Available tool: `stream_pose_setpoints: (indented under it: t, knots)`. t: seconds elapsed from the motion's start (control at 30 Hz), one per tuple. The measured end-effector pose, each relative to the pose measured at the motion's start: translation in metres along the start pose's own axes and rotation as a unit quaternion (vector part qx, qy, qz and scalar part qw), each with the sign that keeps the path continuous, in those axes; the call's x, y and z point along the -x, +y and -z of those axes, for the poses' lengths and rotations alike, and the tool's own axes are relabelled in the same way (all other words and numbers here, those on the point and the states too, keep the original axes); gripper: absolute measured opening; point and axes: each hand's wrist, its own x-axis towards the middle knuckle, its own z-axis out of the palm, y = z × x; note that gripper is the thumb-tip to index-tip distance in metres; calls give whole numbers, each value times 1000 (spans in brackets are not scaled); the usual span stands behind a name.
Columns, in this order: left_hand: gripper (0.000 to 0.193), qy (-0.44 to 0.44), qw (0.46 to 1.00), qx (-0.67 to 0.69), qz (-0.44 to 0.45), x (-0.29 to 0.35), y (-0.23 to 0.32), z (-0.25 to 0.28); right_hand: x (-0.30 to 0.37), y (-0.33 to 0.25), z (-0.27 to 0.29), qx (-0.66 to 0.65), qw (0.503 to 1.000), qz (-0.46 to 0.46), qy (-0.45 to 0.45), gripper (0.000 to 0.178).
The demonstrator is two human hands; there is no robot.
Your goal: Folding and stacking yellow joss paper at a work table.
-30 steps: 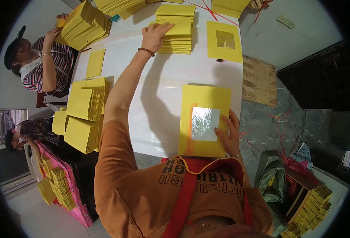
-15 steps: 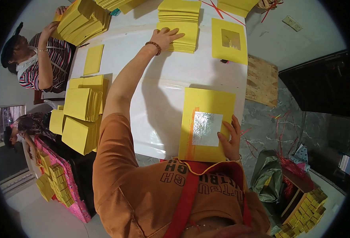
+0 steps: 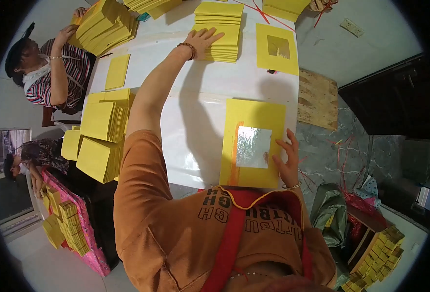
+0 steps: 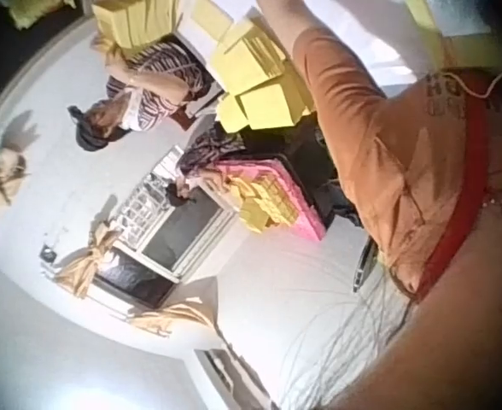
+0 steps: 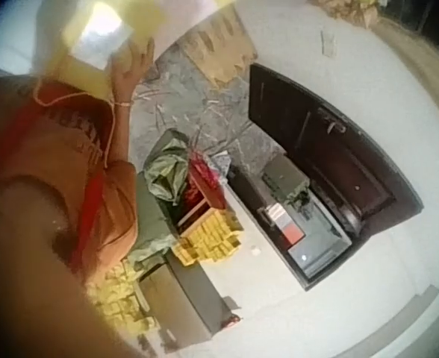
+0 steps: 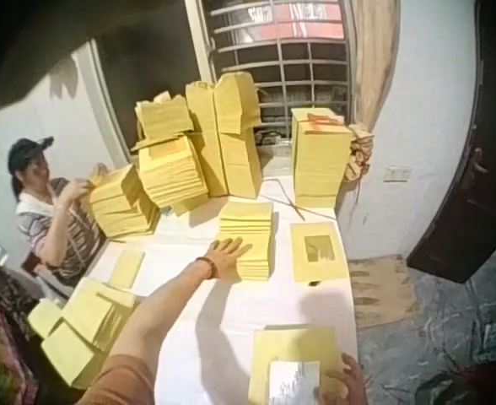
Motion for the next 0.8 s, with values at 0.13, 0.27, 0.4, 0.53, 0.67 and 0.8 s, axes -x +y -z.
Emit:
stream_pose_setpoints:
  t: [0.13,0.27,0.4,0.53,0.67,0.8]
  knots:
    - [90,54,997,54,24,27,12,18,-4,-5,6,112,990,83,-19,35]
    - [55,169,950,259,-45,84,69,23,4,-4,1,190,976,93,-44,28]
    - [37,121,901,381,-170,176,175,38,10,16,-5,136,986,92,-36,28]
    - [58,57,930,268,-246,246,233,45,-1,22,-8,106,986,125,-30,24]
    - [55,112,927,304,-188,254,237,32,-3,26,-8,32,994,96,-29,17]
    - [32,26,859,498,-112,248,228,37,-3,35,-10,-181,982,-27,-33,21]
